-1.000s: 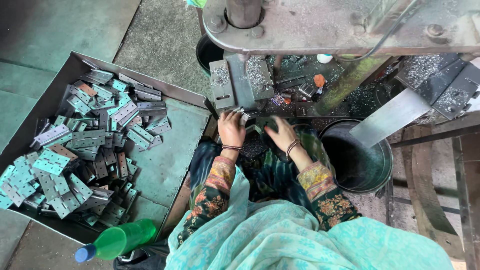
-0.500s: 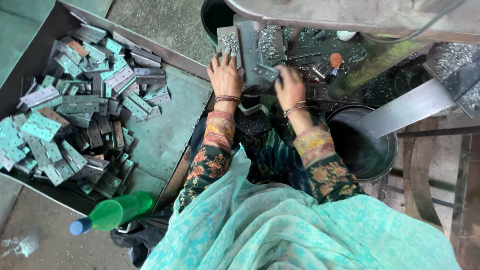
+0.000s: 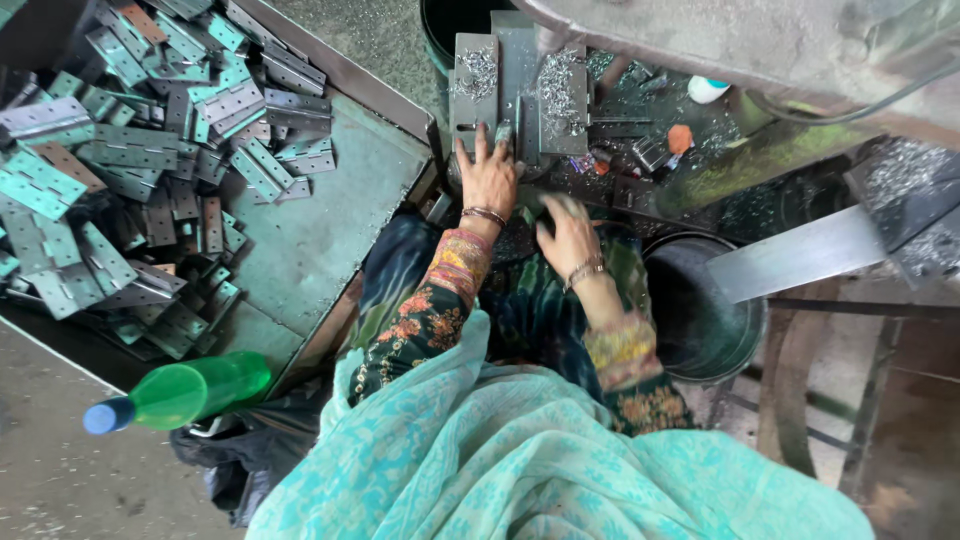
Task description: The person repeatedly picks up small metal brackets from a bin, places them into a press machine, and operates the lever to process them. The processed pieces are then moved aside or returned to the bin.
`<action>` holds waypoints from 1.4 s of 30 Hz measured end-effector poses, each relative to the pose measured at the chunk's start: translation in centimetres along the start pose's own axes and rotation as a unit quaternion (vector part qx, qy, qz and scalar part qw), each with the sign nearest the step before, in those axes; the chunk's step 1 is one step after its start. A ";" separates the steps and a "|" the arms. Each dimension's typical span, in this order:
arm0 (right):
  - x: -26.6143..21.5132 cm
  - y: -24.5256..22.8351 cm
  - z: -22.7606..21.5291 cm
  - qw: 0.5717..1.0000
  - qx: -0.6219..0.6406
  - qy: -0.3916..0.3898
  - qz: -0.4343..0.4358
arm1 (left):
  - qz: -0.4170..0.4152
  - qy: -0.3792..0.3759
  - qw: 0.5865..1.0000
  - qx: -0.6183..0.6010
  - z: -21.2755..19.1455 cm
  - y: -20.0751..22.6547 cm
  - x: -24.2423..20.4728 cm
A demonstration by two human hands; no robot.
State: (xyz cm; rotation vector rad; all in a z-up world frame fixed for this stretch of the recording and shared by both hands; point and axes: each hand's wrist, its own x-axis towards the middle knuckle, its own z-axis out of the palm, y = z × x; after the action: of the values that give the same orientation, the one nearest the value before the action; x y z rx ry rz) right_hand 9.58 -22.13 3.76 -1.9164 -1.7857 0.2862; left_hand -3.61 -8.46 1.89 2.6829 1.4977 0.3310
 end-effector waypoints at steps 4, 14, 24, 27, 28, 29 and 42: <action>-4.8 1.6 1.2 0.986 -0.077 -0.114 0.093 | -0.012 -0.017 1.000 0.011 0.0 -0.2 2.0; -9.0 5.6 9.4 0.968 -0.060 -0.118 0.213 | -0.008 0.033 0.999 0.010 1.5 -0.4 2.4; -4.7 3.8 3.3 0.948 -0.098 -0.209 0.218 | -0.006 0.005 1.000 -0.020 2.4 -1.4 5.6; -6.5 4.2 5.9 0.957 -0.084 -0.170 0.220 | -0.004 0.018 1.000 -0.018 2.7 -1.7 5.7; -7.5 4.4 7.3 0.966 -0.079 -0.138 0.202 | -0.004 0.017 1.000 -0.014 2.9 -1.8 5.5; -8.0 5.2 8.0 0.975 -0.076 -0.103 0.181 | -0.004 0.023 1.000 -0.011 3.0 -1.7 5.8; -6.0 5.3 4.1 0.955 -0.105 -0.181 0.210 | -0.027 -0.027 0.999 -0.005 3.3 -1.5 8.8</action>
State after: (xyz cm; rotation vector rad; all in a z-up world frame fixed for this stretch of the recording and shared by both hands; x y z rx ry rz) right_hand 11.60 -27.16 -3.39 -2.5293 -1.6557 0.6531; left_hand 0.27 -0.01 -0.11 2.6173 1.5458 0.2604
